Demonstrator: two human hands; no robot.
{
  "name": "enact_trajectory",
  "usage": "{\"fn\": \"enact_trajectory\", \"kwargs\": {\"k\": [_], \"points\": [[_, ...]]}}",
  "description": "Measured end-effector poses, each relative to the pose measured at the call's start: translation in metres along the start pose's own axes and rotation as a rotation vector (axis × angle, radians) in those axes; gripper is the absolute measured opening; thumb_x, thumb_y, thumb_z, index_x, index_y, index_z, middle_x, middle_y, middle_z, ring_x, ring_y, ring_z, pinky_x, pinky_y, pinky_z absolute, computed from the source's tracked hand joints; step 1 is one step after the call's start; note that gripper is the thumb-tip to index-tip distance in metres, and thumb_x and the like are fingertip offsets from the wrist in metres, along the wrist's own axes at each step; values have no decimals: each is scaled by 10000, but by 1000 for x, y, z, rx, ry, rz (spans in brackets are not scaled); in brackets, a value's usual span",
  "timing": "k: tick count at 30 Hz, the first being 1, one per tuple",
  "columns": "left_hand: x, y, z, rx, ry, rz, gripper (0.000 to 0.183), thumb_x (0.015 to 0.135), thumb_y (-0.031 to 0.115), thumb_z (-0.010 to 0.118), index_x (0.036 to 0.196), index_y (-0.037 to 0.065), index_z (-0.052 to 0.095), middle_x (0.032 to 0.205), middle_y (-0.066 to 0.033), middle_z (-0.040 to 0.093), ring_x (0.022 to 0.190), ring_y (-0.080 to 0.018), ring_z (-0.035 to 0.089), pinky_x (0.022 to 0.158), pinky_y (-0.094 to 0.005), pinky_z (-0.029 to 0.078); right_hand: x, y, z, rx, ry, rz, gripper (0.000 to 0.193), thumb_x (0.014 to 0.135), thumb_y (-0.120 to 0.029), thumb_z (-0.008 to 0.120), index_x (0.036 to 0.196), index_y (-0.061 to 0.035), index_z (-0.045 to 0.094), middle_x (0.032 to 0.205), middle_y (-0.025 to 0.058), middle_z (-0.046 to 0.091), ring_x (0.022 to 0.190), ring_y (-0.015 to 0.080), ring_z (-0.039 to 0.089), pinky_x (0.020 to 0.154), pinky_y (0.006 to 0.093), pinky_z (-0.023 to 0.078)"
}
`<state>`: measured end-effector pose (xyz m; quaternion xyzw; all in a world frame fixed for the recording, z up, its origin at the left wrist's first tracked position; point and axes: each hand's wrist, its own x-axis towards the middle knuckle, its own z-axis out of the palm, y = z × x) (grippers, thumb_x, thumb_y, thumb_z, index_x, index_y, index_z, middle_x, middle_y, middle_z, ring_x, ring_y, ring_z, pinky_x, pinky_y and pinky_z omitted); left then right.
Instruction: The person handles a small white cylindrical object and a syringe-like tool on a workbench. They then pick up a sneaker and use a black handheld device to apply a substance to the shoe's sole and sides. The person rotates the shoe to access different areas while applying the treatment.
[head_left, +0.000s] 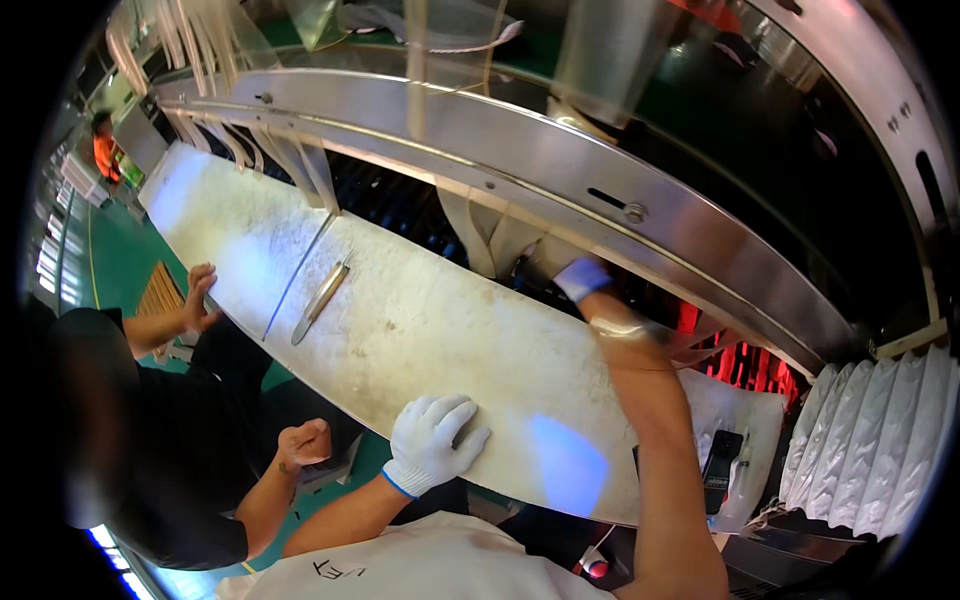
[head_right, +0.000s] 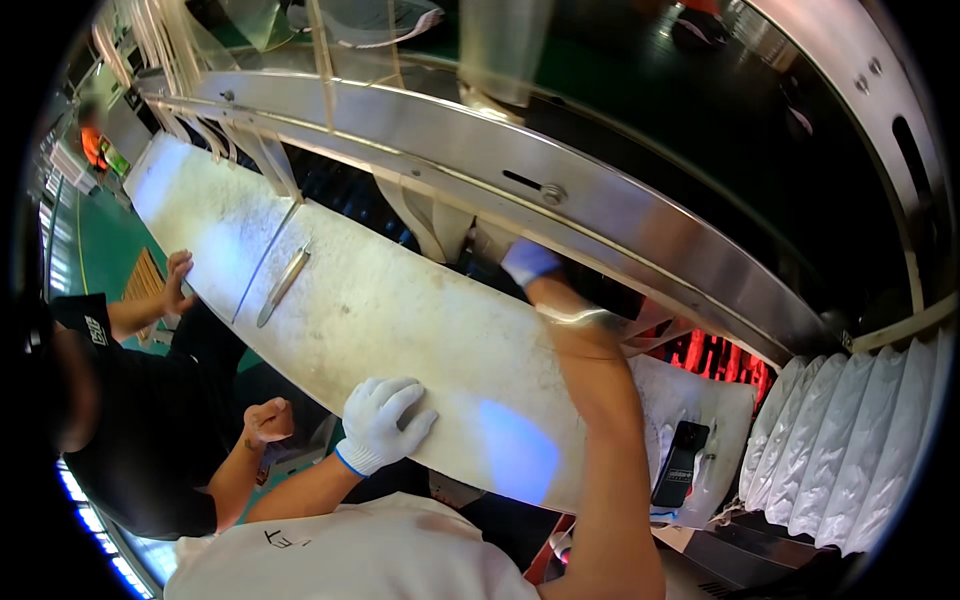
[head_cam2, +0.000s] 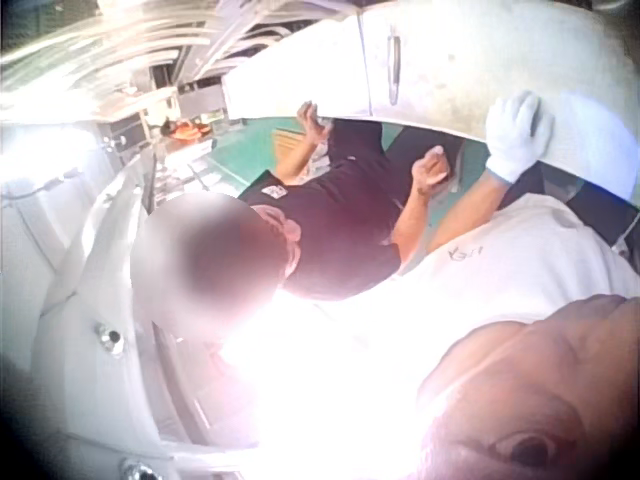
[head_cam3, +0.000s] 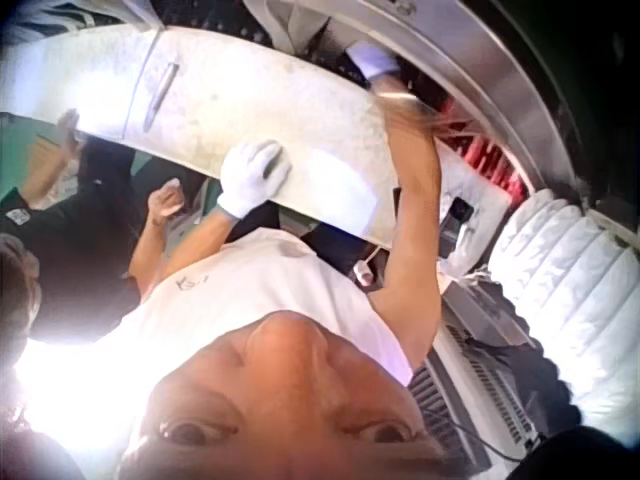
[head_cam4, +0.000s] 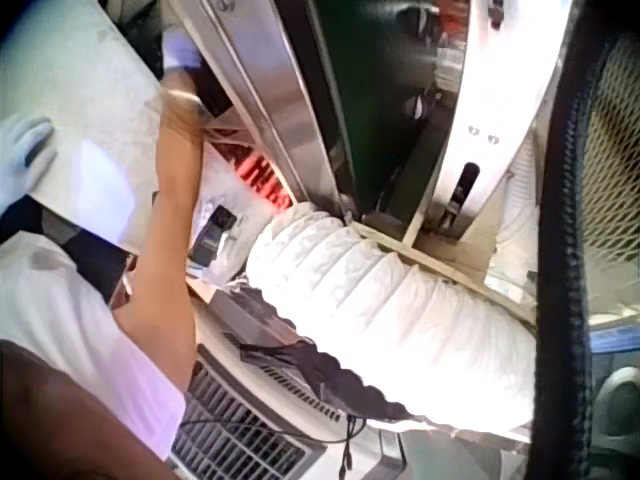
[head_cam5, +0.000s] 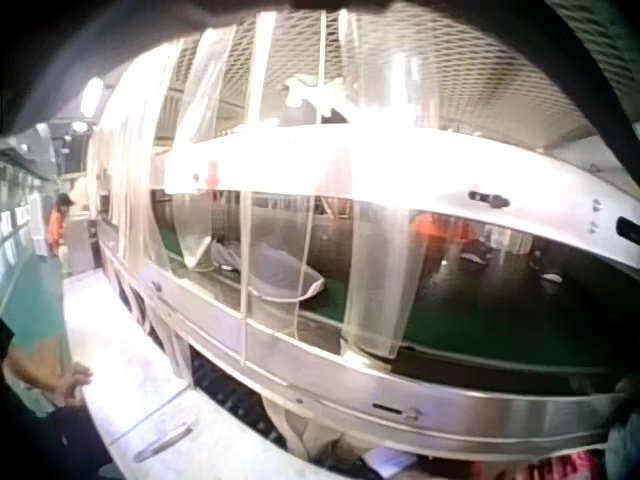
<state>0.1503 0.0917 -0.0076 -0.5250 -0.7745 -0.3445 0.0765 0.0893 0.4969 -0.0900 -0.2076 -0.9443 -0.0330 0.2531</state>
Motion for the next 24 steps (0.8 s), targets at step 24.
{"fn": "enact_trajectory", "kwargs": {"k": [24], "points": [[-5,-8,9,-6,-47,-47,447,749,151,907,1155,68,741,1146,-131,767,937,-341,711,820,-443,563,-270,402,-222,-623,-582,1204,672,1032,-658,581,1491,-174,659,1466,167,695,1340,343,680,999,545,610]]}}
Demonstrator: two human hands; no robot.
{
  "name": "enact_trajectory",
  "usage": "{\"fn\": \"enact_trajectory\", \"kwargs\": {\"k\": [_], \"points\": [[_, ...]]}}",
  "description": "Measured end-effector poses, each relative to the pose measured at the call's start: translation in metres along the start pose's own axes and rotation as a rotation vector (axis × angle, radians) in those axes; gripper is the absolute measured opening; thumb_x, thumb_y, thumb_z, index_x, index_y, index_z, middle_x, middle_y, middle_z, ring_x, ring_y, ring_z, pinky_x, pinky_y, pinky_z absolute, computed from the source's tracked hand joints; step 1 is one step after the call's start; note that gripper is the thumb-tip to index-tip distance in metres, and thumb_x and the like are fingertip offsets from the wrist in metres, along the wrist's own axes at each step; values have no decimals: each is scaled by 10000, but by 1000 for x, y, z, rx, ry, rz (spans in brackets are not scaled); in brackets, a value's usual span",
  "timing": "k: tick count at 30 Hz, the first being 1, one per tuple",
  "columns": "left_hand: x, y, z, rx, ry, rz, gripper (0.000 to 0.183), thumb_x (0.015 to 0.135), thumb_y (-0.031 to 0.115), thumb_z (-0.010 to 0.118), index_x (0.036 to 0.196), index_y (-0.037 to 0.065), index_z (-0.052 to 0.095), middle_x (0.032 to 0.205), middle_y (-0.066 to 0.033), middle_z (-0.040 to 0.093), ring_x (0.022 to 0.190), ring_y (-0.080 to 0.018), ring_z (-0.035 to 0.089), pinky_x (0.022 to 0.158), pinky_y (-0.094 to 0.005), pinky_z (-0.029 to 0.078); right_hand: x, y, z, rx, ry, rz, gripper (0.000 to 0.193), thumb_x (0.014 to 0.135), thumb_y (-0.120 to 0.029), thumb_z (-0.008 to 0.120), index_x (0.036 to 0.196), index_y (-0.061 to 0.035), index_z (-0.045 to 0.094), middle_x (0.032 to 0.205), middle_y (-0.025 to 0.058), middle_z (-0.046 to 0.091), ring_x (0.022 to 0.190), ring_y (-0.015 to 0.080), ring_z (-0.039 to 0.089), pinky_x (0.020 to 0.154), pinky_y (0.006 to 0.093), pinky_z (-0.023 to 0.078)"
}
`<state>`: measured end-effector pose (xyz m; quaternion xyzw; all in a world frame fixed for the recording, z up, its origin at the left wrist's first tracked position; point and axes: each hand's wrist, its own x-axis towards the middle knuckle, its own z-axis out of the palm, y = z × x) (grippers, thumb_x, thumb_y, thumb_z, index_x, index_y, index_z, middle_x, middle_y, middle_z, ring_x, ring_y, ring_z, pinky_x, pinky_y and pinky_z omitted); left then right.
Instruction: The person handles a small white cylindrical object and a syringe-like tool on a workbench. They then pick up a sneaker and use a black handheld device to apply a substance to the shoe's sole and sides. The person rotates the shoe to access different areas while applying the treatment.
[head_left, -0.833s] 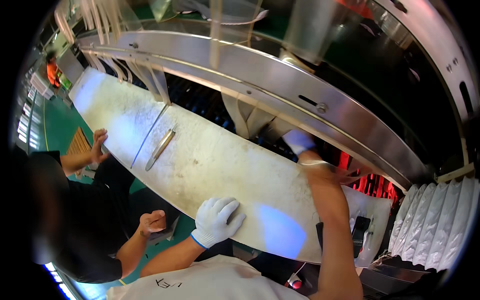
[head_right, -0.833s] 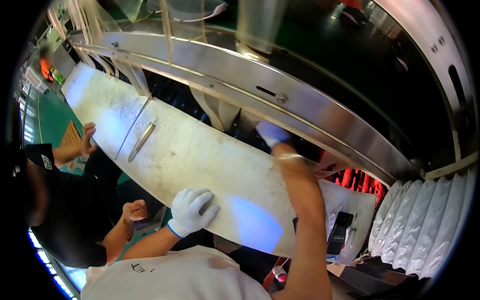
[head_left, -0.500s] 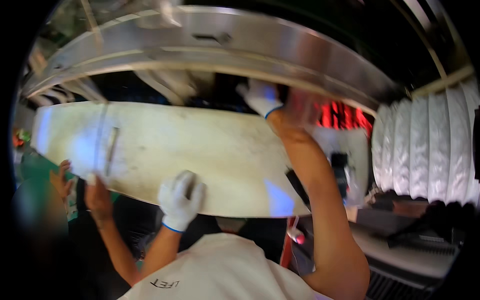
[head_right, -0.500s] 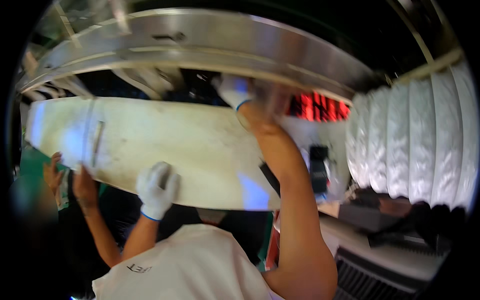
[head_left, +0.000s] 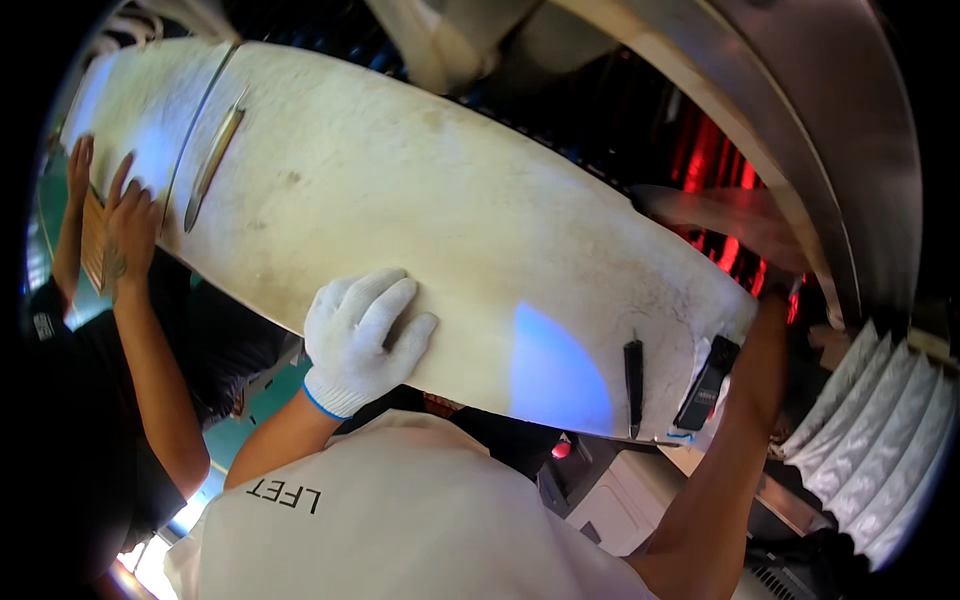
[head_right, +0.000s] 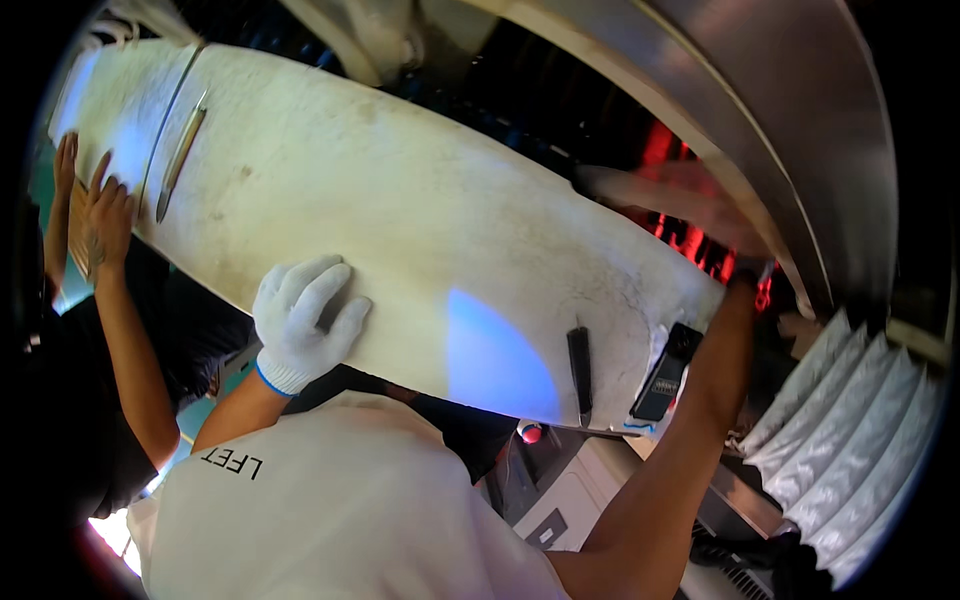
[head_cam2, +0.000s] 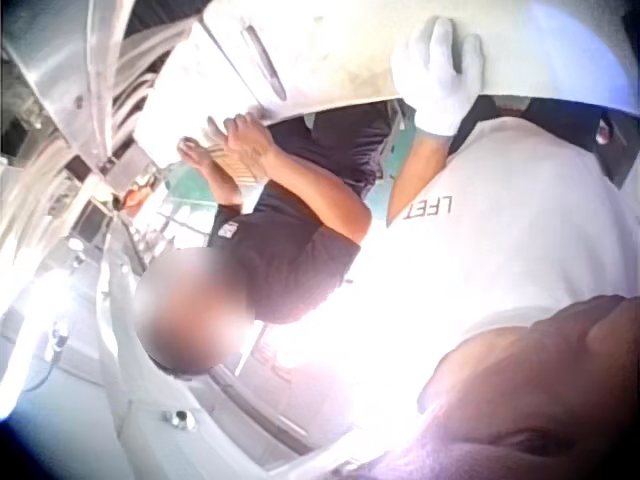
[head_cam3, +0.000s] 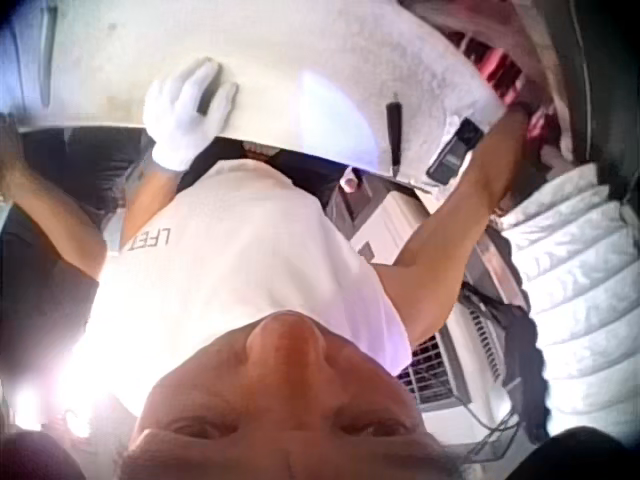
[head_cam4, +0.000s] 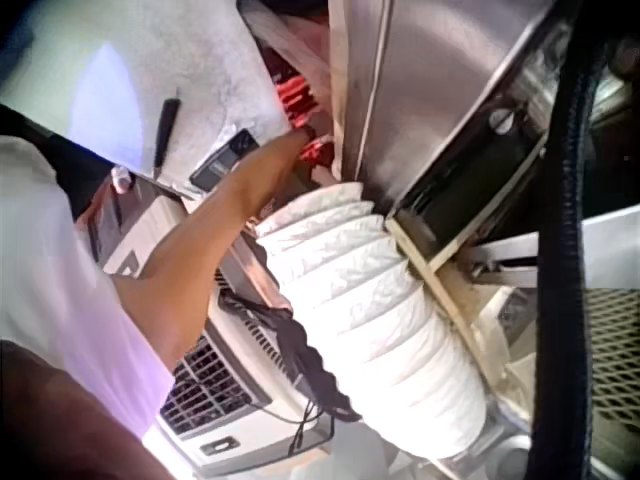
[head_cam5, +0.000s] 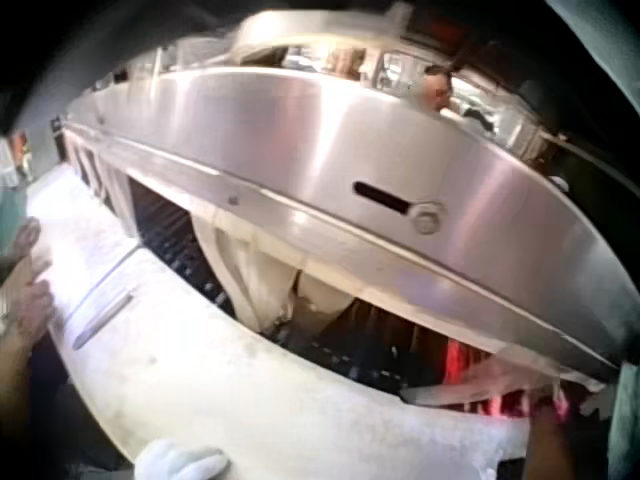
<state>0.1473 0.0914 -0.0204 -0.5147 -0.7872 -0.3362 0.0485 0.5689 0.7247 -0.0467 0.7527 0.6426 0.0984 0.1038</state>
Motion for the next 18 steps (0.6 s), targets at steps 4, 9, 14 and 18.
{"fn": "enact_trajectory", "kwargs": {"k": [4,9,14,18], "points": [[-2,-1,-2,20,4,-32,460,723,153,909,1141,67,737,1142,-124,765,926,-327,711,793,-436,563,3,-19,-4,28,47,-21,615,1036,-609,591,1456,-166,667,1433,157,703,1307,333,687,991,534,612],[0,-3,4,-1,11,-14,458,705,167,909,1122,66,747,1142,-118,765,914,-311,712,765,-418,564,0,-27,-11,77,104,-39,544,1041,-547,605,1412,-157,677,1392,145,712,1265,322,696,981,520,616],[0,-3,4,-7,21,3,453,714,191,910,1119,65,751,1127,-111,765,904,-303,710,746,-416,561,5,-63,-9,149,108,-93,473,1046,-486,618,1369,-148,687,1351,133,721,1224,310,704,971,506,619],[4,-4,0,-7,4,-4,432,734,238,909,1107,81,755,1108,-99,767,886,-295,709,722,-408,544,5,-63,-5,184,111,-87,416,1050,-436,629,1334,-140,694,1318,123,729,1191,301,711,963,495,621]]}}
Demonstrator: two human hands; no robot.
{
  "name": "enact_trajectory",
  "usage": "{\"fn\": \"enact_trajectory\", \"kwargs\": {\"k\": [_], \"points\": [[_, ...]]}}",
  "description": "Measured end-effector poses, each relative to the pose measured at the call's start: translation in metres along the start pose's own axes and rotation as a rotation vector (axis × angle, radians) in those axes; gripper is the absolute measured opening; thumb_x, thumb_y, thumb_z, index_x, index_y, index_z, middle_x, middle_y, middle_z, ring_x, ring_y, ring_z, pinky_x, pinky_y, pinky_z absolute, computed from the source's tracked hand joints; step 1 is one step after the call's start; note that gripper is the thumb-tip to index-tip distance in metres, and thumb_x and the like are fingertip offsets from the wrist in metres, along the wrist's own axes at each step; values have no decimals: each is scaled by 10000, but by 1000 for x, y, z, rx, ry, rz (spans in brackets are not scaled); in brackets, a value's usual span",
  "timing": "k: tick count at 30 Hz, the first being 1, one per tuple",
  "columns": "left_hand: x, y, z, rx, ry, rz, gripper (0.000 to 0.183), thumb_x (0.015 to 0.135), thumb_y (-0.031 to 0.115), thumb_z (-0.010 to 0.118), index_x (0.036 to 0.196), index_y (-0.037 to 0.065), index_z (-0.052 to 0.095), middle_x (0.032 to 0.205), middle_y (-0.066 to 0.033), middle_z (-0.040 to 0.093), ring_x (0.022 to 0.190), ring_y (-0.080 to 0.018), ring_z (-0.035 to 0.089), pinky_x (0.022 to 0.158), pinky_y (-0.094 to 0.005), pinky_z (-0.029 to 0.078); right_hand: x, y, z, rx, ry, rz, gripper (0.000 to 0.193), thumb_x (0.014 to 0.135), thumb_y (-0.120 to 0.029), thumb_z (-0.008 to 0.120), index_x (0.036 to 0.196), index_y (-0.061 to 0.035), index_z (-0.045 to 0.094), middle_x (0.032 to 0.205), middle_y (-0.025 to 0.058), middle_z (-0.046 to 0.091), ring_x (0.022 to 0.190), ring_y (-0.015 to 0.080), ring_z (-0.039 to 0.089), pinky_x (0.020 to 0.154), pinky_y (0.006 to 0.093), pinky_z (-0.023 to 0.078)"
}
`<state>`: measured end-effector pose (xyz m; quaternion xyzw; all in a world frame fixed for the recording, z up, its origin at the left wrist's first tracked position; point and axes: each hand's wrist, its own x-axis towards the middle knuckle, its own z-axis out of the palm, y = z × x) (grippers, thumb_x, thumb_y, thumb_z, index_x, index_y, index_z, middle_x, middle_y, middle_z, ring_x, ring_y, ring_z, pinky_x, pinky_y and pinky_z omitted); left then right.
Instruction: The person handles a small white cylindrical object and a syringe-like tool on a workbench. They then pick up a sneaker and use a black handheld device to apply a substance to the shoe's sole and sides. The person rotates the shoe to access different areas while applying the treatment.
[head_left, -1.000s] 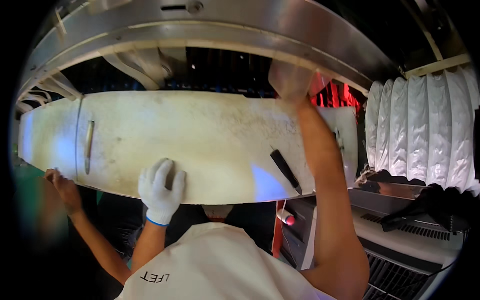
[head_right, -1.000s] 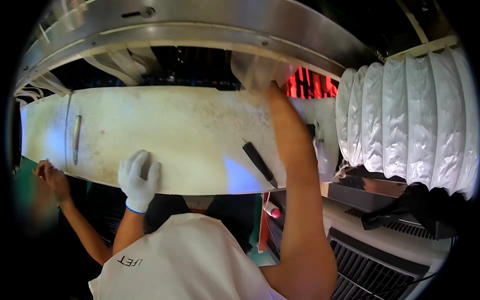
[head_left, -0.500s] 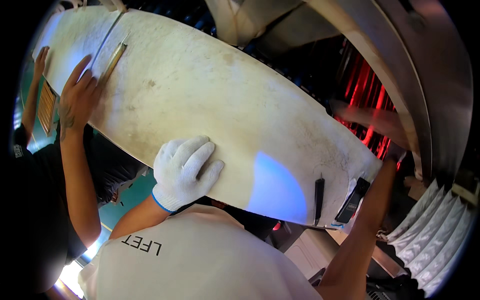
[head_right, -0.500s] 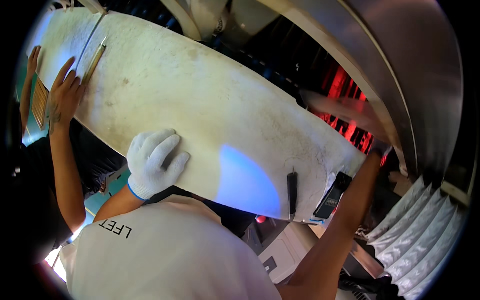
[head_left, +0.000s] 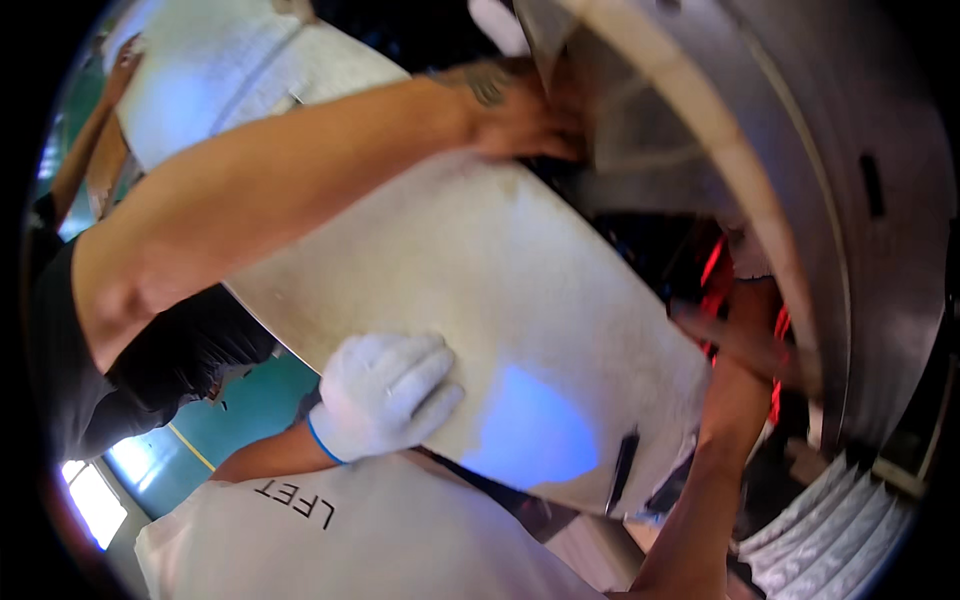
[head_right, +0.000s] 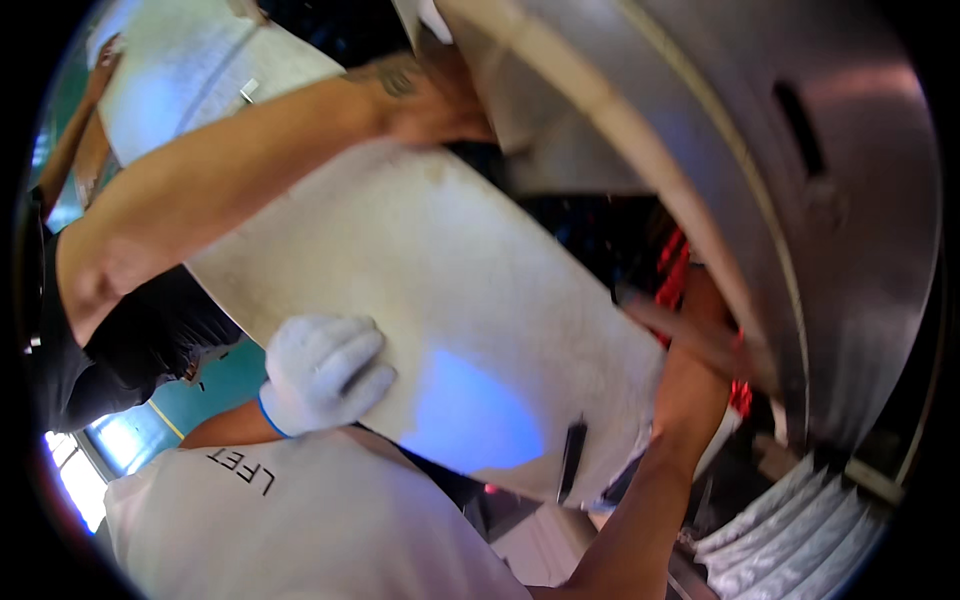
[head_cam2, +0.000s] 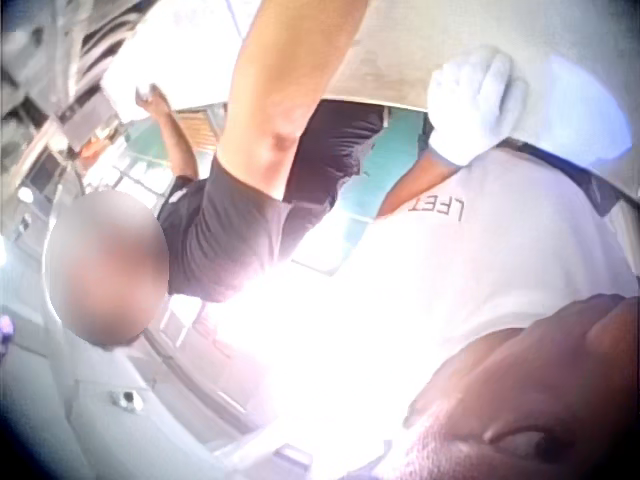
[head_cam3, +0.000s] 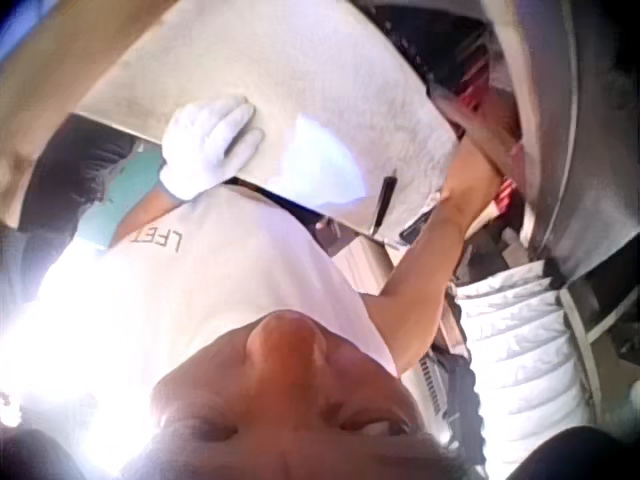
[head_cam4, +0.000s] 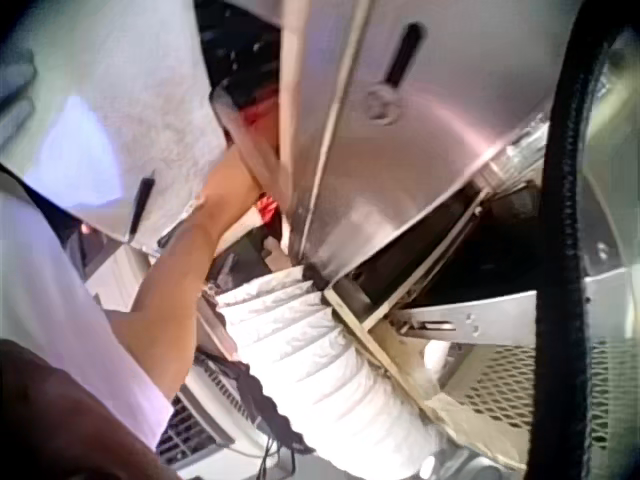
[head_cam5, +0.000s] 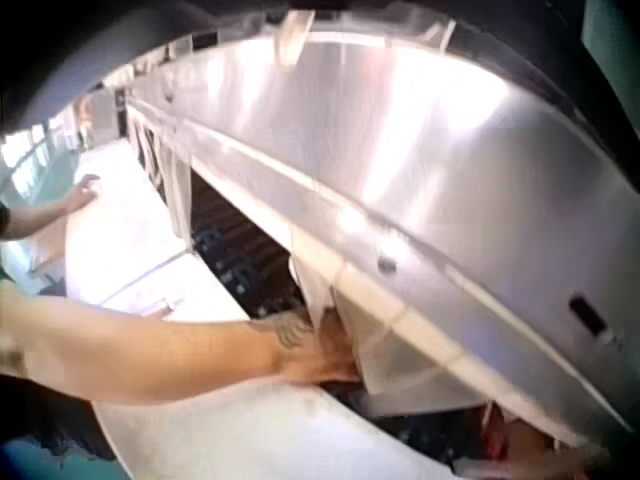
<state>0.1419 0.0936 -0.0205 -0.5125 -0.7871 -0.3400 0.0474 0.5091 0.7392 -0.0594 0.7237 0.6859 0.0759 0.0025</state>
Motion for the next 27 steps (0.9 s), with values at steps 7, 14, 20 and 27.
{"fn": "enact_trajectory", "kwargs": {"k": [7,14,20,27], "points": [[1,12,-19,67,25,-11,389,753,210,884,1098,99,745,1091,-67,757,879,-262,713,689,-383,538,-14,-38,-2,62,1,-4,317,1057,-350,647,1274,-127,708,1260,105,742,1133,285,723,949,475,626],[1,8,-7,31,108,51,392,763,216,886,1105,105,731,1135,-70,762,920,-284,710,776,-423,542,-75,-108,-41,646,53,-78,219,1064,-264,666,1213,-114,722,1203,88,755,1074,269,735,934,456,630],[-12,4,-5,-47,-17,-19,360,830,291,849,1122,115,733,1179,-107,759,974,-366,687,851,-489,535,-306,-87,-105,1964,-34,395,72,1035,-143,687,1063,-85,719,982,30,663,863,162,628,735,306,540],[-18,-4,-13,-113,-49,-71,390,830,289,859,1149,99,738,1165,-126,758,1016,-383,685,909,-500,529,-383,-159,-348,1135,948,-531,170,991,-95,767,1115,20,746,1055,159,759,948,280,720,890,395,575]]}}
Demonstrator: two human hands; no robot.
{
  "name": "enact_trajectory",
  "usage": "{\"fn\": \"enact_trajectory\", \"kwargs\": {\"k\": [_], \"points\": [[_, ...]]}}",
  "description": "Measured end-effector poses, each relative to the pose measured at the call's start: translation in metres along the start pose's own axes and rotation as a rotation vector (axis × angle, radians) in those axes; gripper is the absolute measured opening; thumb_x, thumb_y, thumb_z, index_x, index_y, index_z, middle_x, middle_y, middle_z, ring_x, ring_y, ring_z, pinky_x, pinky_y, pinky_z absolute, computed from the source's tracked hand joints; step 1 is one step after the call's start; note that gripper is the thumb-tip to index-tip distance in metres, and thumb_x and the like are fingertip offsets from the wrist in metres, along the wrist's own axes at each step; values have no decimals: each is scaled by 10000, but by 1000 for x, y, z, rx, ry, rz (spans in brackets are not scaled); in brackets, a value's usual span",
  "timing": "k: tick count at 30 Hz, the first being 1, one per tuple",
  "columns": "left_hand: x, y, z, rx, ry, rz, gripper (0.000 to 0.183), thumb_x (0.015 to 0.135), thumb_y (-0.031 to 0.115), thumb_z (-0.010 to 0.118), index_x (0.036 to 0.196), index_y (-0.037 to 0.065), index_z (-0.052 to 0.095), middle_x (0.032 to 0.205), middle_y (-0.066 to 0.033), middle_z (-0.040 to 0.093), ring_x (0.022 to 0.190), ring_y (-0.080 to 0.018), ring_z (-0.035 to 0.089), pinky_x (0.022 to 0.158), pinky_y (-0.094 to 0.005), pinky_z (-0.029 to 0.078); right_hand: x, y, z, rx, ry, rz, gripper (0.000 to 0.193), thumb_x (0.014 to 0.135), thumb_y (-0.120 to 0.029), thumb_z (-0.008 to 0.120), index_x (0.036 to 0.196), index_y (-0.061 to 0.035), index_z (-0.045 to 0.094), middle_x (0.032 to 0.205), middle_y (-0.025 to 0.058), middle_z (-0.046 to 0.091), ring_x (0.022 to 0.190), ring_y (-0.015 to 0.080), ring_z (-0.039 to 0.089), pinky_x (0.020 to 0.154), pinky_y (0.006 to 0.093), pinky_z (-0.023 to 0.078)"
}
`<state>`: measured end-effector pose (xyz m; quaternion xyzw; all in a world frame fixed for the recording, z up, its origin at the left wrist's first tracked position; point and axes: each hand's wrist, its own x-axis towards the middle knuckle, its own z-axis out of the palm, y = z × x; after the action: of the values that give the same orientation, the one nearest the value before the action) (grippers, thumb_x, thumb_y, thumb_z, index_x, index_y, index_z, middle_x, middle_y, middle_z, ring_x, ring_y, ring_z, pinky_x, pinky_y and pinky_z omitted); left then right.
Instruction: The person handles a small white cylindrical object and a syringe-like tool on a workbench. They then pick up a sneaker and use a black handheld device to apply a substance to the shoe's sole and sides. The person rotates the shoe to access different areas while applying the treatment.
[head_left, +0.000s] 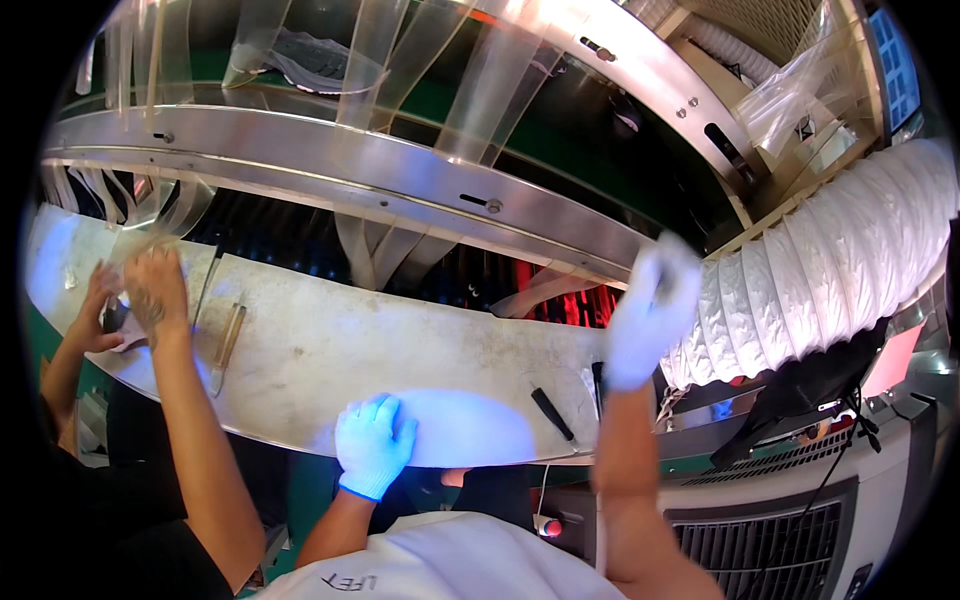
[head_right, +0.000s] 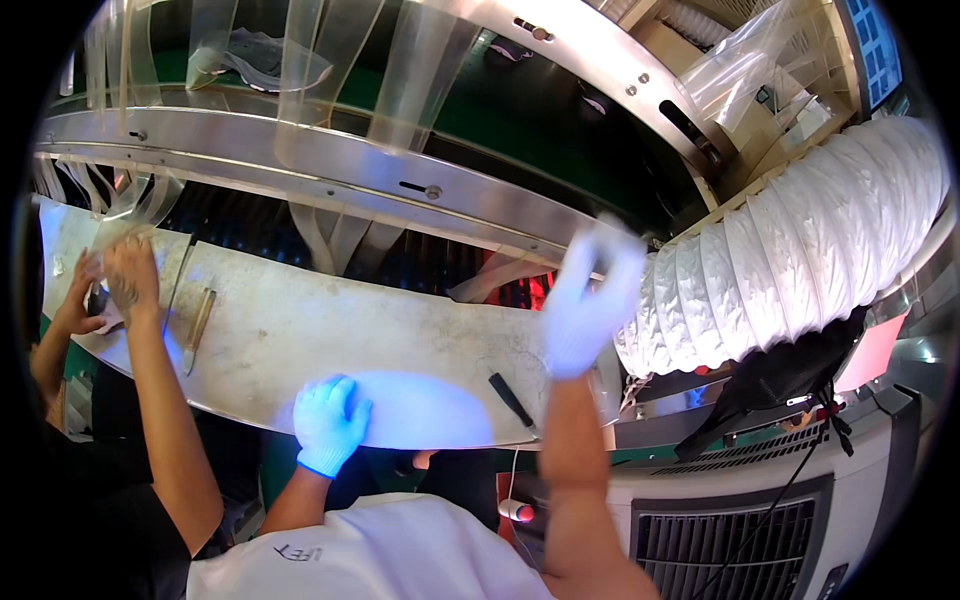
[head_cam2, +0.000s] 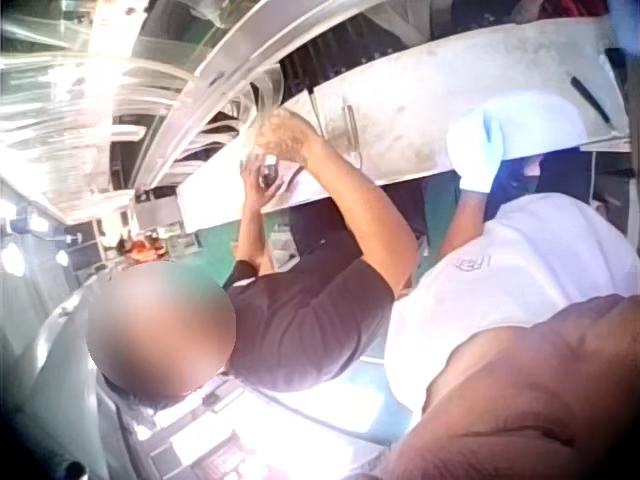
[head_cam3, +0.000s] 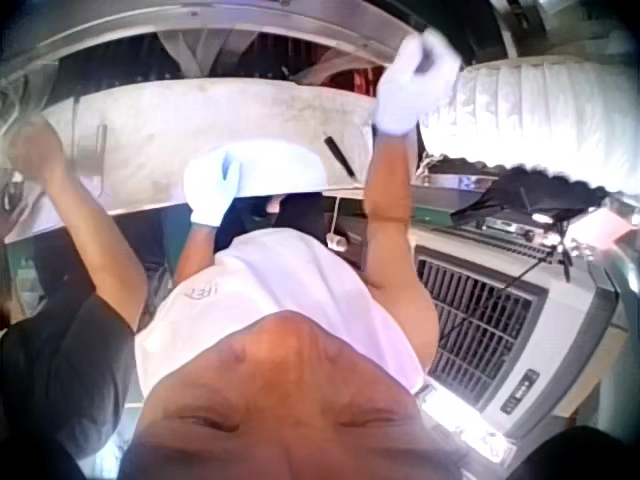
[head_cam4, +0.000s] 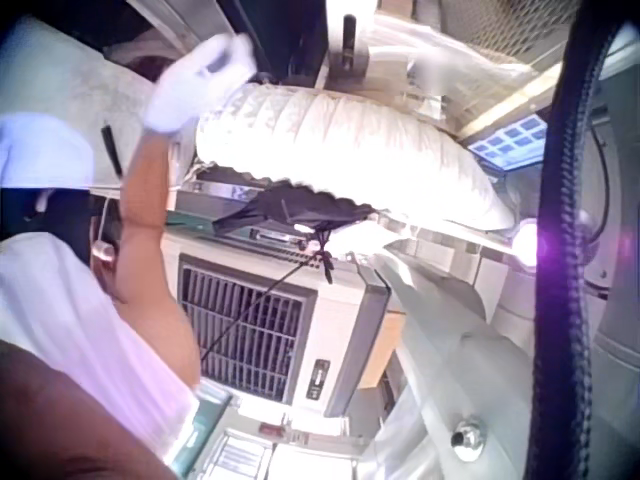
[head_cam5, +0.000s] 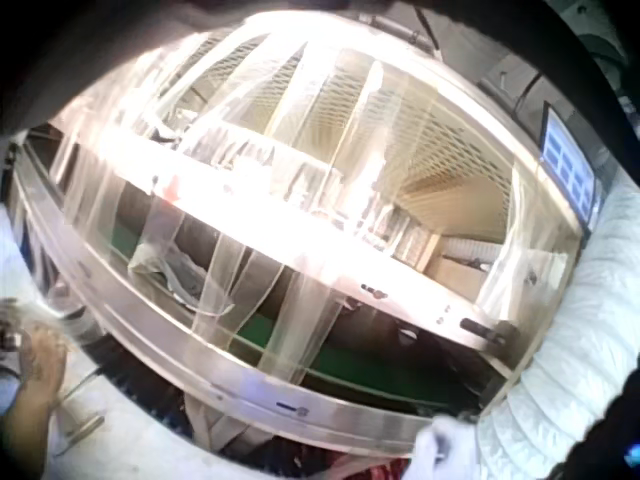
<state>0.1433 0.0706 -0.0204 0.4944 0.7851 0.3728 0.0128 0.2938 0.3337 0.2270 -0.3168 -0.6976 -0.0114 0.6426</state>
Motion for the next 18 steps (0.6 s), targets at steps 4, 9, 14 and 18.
{"fn": "enact_trajectory", "kwargs": {"k": [4,9,14,18], "points": [[-2,1,-1,-12,-4,10,345,858,313,826,1113,90,759,1120,-136,770,983,-391,704,872,-518,548,176,174,57,-882,-434,139,442,914,-360,698,1170,-16,803,1204,315,755,1158,480,732,999,537,591],[1,1,0,-19,-114,-9,308,909,348,755,1097,104,739,1113,-107,753,925,-367,700,809,-517,557,209,366,15,-1318,-744,380,443,1005,-348,559,1220,-65,823,1402,242,713,1338,444,674,1094,558,571],[-4,-2,7,-19,-64,-36,279,873,349,782,1036,125,743,1084,-95,757,927,-379,686,800,-530,557,221,343,41,-1305,-690,313,326,968,-205,639,1211,-77,815,1363,256,736,1269,443,720,1034,520,612],[-2,-1,4,44,-65,-23,273,888,331,769,1072,131,748,1132,-72,746,905,-333,687,758,-499,544,172,179,102,-990,-761,-78,252,889,-153,675,1067,-42,815,1158,263,783,1121,478,738,997,551,600]]}}
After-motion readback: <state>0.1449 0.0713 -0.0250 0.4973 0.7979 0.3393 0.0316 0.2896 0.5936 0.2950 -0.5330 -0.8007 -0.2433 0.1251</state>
